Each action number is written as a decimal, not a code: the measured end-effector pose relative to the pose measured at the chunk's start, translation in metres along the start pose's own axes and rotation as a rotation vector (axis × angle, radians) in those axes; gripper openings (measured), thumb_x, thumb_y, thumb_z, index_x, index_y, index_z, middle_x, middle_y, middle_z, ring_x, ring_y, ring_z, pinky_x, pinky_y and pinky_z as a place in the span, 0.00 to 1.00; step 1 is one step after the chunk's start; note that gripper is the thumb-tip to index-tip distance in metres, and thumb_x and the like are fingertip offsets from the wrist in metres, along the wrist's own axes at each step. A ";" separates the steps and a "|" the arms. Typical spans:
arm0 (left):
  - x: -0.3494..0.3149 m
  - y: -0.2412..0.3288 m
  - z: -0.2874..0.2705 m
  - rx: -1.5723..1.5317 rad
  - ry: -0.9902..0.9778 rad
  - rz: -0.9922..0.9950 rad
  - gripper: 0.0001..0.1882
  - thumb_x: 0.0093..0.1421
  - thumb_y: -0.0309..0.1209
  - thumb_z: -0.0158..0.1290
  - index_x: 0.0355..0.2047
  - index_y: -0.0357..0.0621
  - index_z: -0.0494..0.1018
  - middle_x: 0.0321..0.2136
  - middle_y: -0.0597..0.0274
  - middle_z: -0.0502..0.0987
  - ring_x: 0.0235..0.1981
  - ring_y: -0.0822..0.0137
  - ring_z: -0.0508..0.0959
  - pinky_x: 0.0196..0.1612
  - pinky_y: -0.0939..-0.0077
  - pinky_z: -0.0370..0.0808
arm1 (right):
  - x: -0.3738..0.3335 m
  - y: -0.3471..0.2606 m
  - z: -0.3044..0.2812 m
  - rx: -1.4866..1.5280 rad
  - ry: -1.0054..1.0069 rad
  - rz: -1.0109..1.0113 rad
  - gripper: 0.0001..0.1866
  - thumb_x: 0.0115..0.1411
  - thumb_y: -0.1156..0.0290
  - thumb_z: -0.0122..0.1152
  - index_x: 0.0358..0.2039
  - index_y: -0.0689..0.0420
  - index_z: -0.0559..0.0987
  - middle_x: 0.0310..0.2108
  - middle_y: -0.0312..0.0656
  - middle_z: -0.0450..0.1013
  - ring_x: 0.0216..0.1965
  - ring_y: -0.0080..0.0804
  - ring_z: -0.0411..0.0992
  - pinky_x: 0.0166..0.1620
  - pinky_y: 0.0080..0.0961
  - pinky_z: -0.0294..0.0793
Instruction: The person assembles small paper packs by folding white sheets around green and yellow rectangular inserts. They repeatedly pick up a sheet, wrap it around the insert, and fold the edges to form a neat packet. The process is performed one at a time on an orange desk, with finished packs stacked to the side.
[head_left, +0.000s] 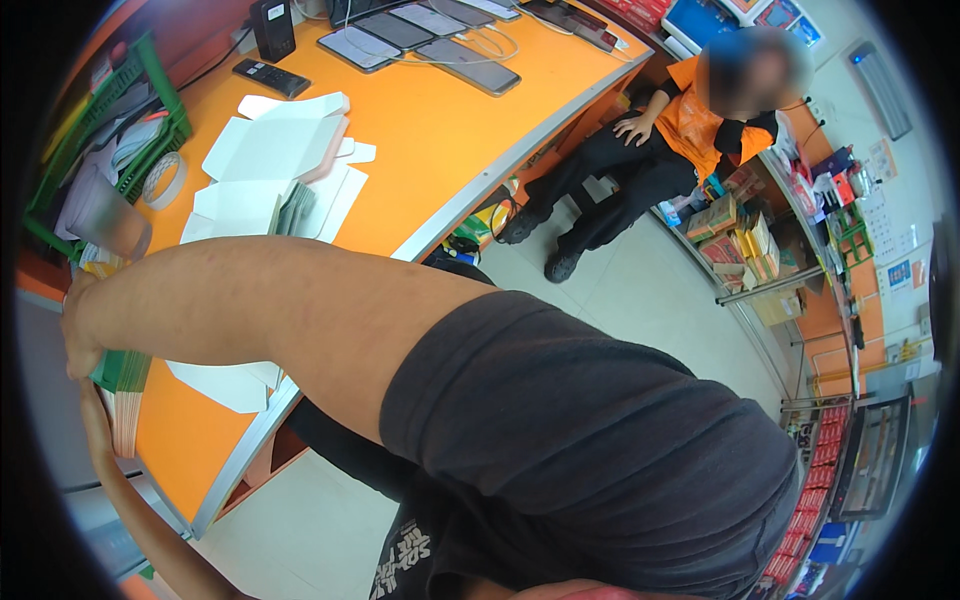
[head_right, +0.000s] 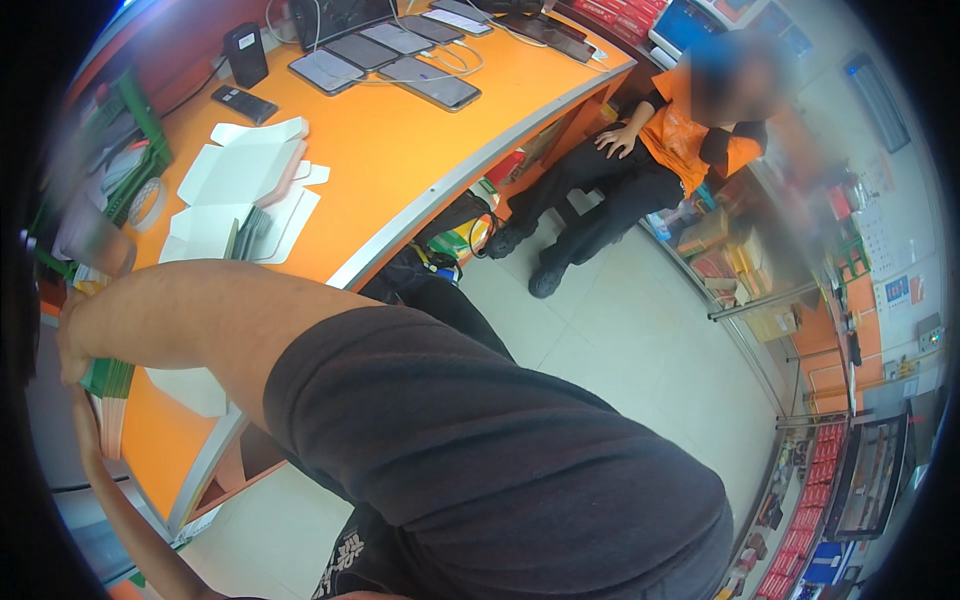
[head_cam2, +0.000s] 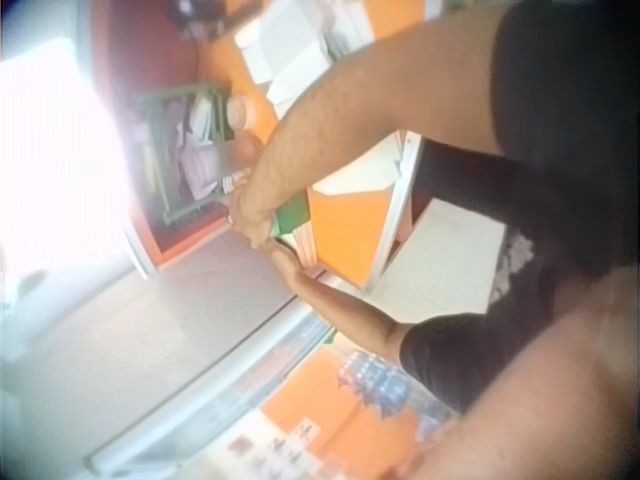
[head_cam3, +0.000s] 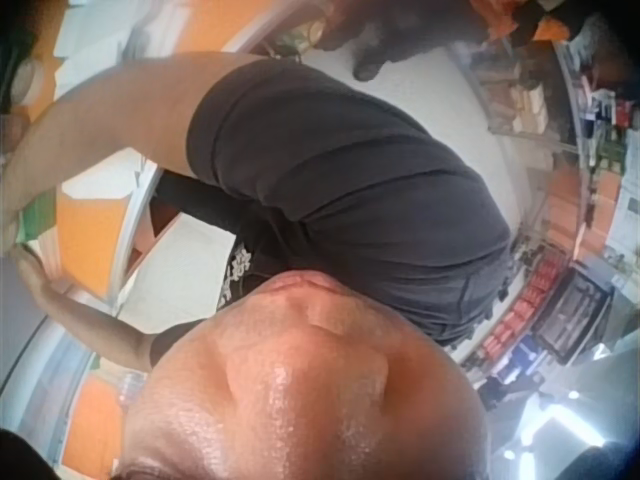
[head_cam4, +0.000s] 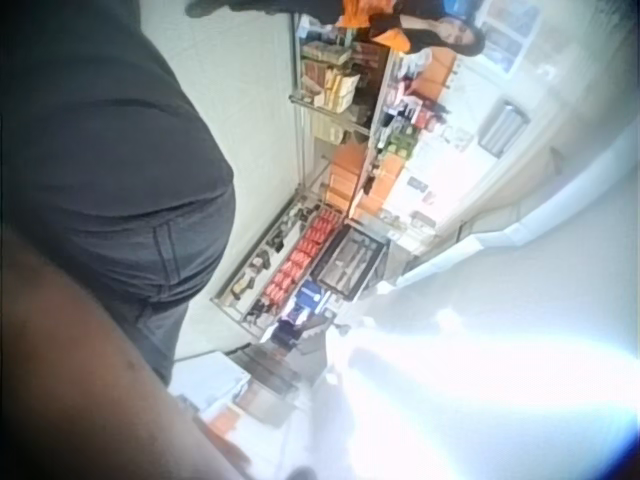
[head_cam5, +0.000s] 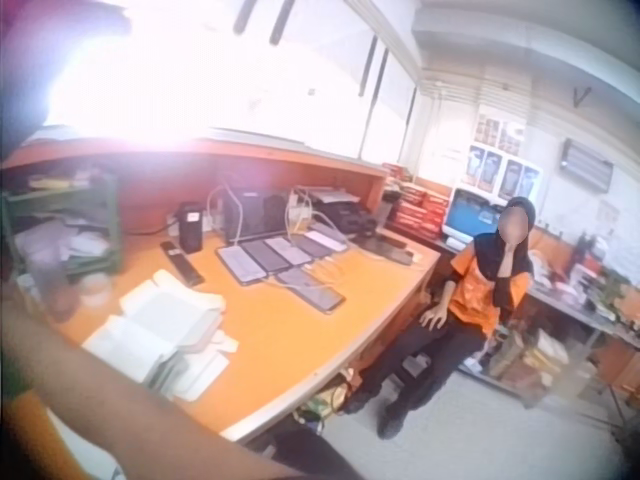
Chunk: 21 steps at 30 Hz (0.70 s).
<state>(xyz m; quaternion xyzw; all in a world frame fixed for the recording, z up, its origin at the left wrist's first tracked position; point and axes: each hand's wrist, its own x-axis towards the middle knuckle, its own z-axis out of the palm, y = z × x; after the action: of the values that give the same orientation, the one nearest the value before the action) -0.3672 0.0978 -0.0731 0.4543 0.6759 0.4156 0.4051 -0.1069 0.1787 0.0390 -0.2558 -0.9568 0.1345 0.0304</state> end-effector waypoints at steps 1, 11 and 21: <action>0.002 -0.003 0.001 0.016 0.012 0.020 0.35 0.74 0.54 0.38 0.65 0.35 0.63 0.58 0.52 0.70 0.57 0.61 0.70 0.63 0.69 0.63 | 0.001 -0.001 0.000 -0.008 -0.019 0.013 0.37 0.64 0.38 0.41 0.62 0.50 0.75 0.60 0.42 0.73 0.64 0.43 0.67 0.66 0.51 0.55; 0.012 -0.014 0.003 0.105 0.047 0.092 0.33 0.73 0.51 0.36 0.64 0.34 0.64 0.59 0.47 0.69 0.59 0.55 0.68 0.64 0.65 0.61 | 0.008 -0.001 0.003 0.003 -0.017 0.037 0.37 0.63 0.38 0.43 0.62 0.49 0.76 0.60 0.42 0.74 0.64 0.43 0.67 0.66 0.50 0.56; 0.017 -0.019 0.003 0.208 0.077 0.150 0.30 0.73 0.47 0.35 0.62 0.33 0.65 0.60 0.42 0.68 0.61 0.50 0.66 0.65 0.62 0.60 | 0.011 -0.001 0.004 -0.002 -0.026 0.057 0.36 0.63 0.37 0.45 0.62 0.48 0.76 0.61 0.42 0.73 0.65 0.43 0.66 0.65 0.50 0.59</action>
<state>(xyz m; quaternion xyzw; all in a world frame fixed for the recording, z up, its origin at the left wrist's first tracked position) -0.3745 0.1100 -0.0946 0.5268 0.6946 0.3893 0.2975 -0.1173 0.1819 0.0355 -0.2811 -0.9496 0.1379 0.0138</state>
